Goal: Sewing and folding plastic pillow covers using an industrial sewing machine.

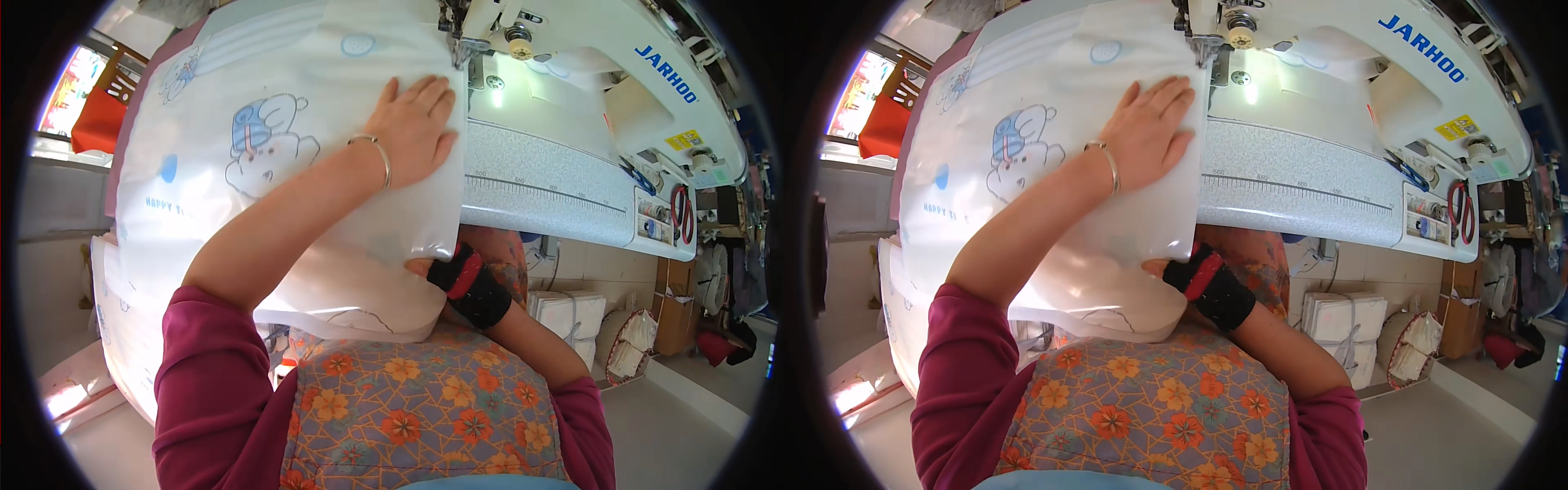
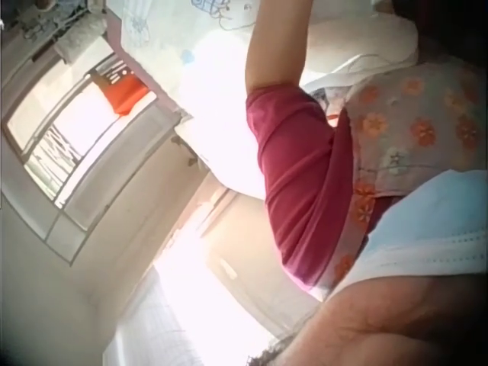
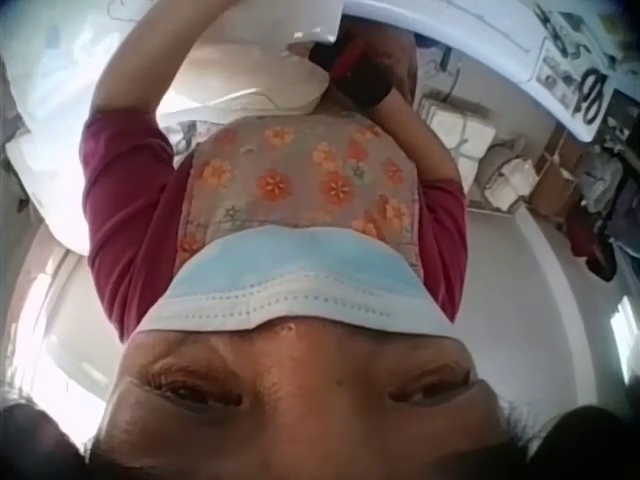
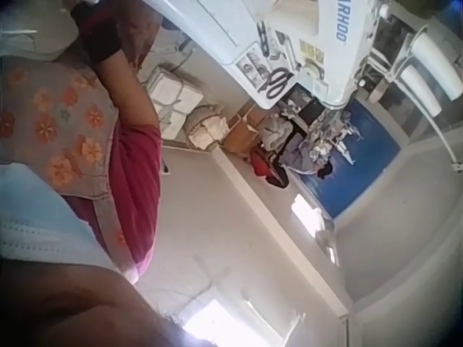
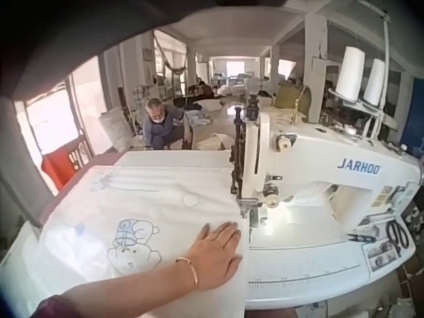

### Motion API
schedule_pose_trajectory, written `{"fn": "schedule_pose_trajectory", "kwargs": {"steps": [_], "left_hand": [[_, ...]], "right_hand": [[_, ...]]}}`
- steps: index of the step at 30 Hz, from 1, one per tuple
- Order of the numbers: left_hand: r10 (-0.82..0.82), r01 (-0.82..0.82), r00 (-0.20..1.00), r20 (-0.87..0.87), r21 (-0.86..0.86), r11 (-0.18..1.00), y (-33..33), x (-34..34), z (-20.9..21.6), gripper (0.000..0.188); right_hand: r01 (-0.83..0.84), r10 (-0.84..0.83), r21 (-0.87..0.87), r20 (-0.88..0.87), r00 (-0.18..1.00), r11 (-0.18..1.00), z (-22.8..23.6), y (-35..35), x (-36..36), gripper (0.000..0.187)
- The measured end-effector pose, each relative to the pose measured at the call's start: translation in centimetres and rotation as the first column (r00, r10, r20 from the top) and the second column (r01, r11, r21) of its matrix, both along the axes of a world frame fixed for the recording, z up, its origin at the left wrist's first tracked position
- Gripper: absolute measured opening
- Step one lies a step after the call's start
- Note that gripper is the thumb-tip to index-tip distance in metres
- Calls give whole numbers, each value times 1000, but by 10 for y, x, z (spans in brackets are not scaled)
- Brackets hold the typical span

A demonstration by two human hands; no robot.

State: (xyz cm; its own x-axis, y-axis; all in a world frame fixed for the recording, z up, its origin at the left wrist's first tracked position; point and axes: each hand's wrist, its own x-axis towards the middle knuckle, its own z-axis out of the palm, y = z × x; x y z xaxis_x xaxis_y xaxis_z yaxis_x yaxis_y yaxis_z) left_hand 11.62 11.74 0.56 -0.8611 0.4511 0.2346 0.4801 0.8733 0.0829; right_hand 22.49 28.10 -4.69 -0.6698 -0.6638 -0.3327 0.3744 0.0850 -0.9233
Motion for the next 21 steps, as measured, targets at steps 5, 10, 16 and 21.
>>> {"fn": "schedule_pose_trajectory", "kwargs": {"steps": [5, 10, 16, 21], "left_hand": [[36, -34, 997, 63, -35, 999, 0, 1, -3, 49], [6, -2, 996, -87, 56, 998, 2, 4, 2, 49], [-24, 28, 999, -47, 67, 997, 0, 6, -1, 49], [-49, 50, 999, -17, 48, 998, -6, 4, -10, 47]], "right_hand": [[54, -48, 90, -67, 997, 995, 7, 0, -4, 31], [50, -41, 95, -98, 994, 994, 15, 0, -9, 33], [239, -234, -45, 87, 968, 970, 24, -6, -10, 31], [303, -301, -40, 56, 952, 952, 24, -6, -9, 28]]}}
